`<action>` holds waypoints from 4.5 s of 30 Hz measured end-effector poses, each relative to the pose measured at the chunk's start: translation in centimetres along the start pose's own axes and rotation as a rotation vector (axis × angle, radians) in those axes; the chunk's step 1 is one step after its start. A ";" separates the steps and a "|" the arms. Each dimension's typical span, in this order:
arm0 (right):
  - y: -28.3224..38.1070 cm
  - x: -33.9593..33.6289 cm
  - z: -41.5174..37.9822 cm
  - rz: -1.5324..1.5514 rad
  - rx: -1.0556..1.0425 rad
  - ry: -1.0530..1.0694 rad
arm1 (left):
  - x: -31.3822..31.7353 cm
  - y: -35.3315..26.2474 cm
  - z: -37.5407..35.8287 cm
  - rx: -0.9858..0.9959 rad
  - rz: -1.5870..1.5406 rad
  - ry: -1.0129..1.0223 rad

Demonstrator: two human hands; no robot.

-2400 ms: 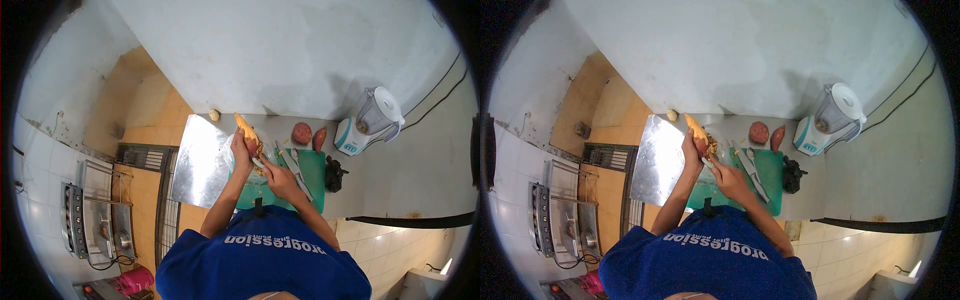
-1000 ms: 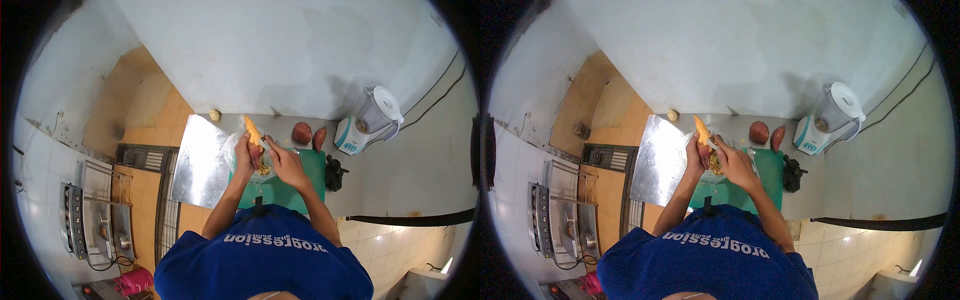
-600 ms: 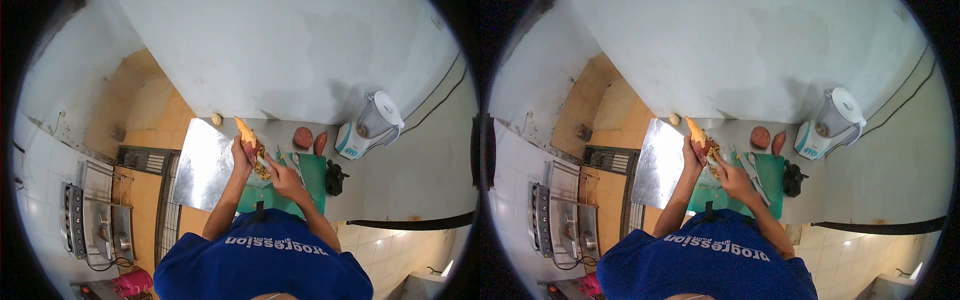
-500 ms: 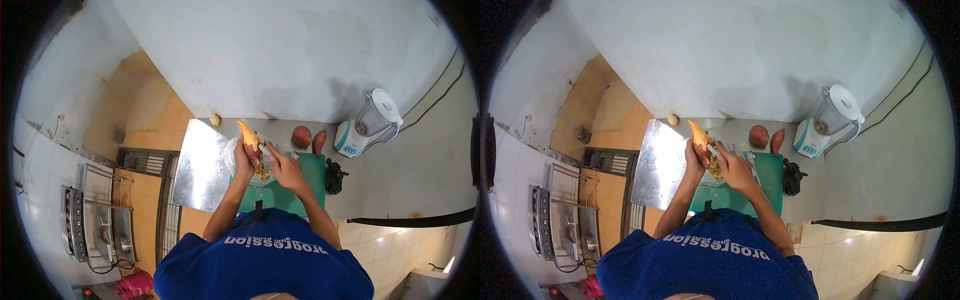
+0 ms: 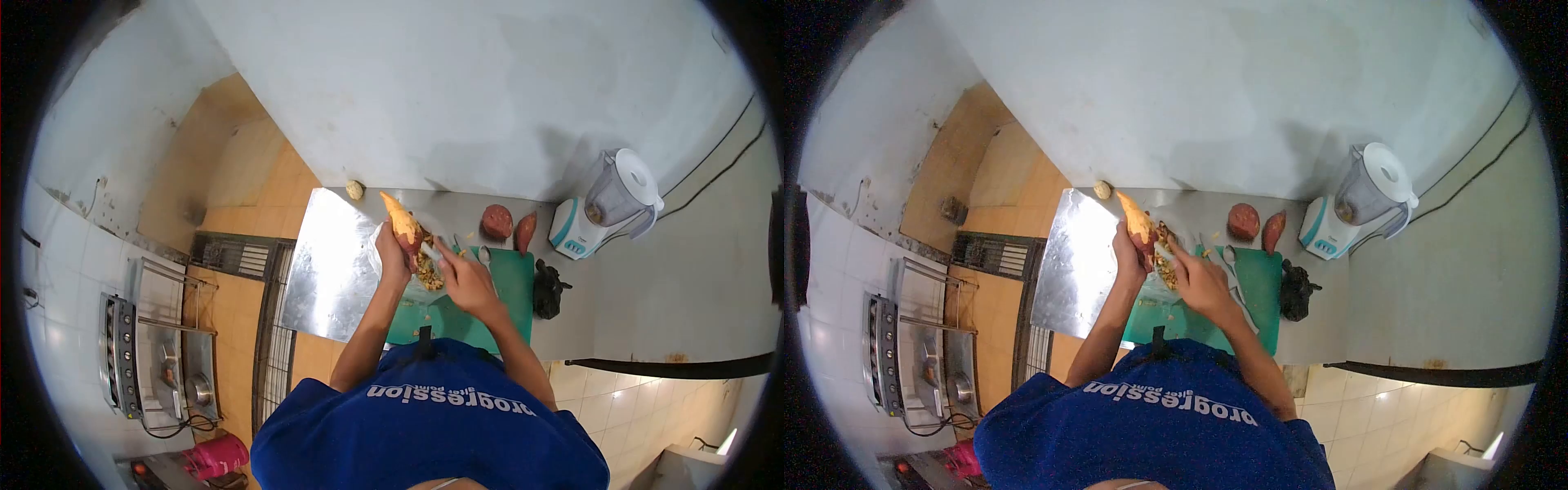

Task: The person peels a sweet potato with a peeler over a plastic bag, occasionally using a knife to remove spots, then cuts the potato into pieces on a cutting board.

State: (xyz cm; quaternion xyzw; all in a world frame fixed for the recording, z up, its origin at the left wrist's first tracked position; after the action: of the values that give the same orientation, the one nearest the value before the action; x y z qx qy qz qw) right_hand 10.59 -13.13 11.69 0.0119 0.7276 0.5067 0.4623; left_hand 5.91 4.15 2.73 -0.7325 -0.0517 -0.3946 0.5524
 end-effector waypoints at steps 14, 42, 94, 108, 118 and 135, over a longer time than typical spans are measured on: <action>-1.6 1.9 -0.3 0.023 0.106 0.052 | -0.3 2.7 -2.2 -0.089 0.038 -0.012; -2.3 3.8 -1.7 -0.038 0.104 0.164 | -1.7 2.2 -0.9 -0.058 -0.067 -0.286; -1.5 -1.2 -1.4 0.068 0.102 0.091 | 1.3 -0.8 -2.7 -0.074 -0.155 -0.226; -1.8 0.7 -1.3 0.068 0.004 0.079 | 3.2 -2.6 -1.4 0.076 -0.026 -0.118; 0.6 -2.7 1.3 0.047 0.065 0.050 | 5.6 -2.2 -2.4 0.075 0.061 0.085; 1.8 -3.1 1.2 0.077 -0.040 -0.050 | 5.1 -2.1 -1.4 0.111 0.078 0.066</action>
State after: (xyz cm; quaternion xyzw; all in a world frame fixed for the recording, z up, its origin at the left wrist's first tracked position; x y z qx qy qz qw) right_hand 12.38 -12.93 14.99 0.0435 0.7046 0.5379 0.4607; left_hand 7.54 1.94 7.72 -0.6889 -0.0267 -0.3930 0.6085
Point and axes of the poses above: each hand's wrist, its own z-axis towards the middle knuckle, its own x-axis out of the palm, y = z × x, the point moved 10 cm from there along z, towards the middle knuckle, and after that the axes turned 11 degrees about x, right-handed, at the moved point
